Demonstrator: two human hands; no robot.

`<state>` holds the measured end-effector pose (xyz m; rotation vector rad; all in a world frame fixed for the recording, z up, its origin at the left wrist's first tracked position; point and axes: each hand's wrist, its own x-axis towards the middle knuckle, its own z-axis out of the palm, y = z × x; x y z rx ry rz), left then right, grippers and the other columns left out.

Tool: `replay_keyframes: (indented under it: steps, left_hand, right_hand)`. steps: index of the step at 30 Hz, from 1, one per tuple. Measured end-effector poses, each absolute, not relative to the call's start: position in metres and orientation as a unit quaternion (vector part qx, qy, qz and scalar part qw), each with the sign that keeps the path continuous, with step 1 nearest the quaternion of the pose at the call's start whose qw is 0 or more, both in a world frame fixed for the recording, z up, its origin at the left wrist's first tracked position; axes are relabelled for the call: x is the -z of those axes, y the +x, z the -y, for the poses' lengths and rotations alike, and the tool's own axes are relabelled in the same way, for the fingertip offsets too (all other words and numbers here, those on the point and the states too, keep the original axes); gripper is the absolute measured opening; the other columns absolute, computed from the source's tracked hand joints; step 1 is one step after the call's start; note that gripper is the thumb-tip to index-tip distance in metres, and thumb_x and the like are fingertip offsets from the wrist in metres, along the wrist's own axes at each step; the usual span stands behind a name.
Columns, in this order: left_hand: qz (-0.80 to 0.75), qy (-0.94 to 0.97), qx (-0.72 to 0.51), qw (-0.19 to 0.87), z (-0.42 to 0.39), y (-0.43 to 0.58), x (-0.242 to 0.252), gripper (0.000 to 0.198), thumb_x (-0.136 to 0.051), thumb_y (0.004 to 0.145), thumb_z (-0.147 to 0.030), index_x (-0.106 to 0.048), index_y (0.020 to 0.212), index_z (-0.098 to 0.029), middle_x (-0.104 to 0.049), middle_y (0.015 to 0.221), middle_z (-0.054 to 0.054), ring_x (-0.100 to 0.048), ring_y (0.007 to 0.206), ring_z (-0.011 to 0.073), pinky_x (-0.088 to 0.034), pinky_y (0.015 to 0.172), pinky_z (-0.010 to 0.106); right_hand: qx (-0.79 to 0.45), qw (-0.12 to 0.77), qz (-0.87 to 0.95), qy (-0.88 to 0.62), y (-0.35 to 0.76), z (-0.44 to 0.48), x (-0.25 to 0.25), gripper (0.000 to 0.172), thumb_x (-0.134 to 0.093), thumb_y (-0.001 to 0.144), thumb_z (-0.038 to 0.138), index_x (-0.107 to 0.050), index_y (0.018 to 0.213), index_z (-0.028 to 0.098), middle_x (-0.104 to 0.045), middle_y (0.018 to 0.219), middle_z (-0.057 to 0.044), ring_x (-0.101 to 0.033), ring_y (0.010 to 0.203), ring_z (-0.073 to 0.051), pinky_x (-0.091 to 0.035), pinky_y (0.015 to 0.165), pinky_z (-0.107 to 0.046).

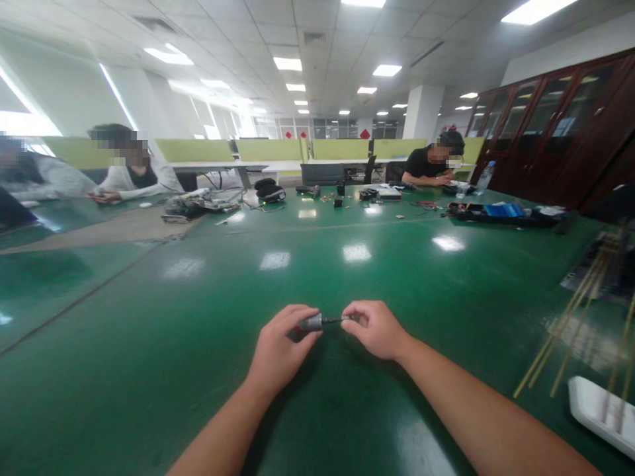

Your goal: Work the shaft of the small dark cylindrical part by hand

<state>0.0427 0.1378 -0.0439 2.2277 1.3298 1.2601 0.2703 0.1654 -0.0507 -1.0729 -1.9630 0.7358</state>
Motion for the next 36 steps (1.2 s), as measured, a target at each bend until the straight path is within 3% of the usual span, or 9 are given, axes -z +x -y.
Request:
replay_keyframes:
  steps: [36]
  left_hand:
    - [-0.468,0.762,-0.432,0.117,-0.1373,0.0423,0.0437,0.026,-0.069,0.084,-0.027,-0.068,0.109,-0.030,-0.065,0.109,0.001,-0.062,0.097,0.0187,-0.052,0.088,0.033]
  right_hand:
    - [-0.292,0.389,0.761,-0.430,0.2748,-0.1669,0.0496,0.012,-0.066,0.081,0.026,-0.072,0.084,0.016,-0.043,0.052,0.006,-0.036,0.049,-0.010,-0.026,0.051,-0.024]
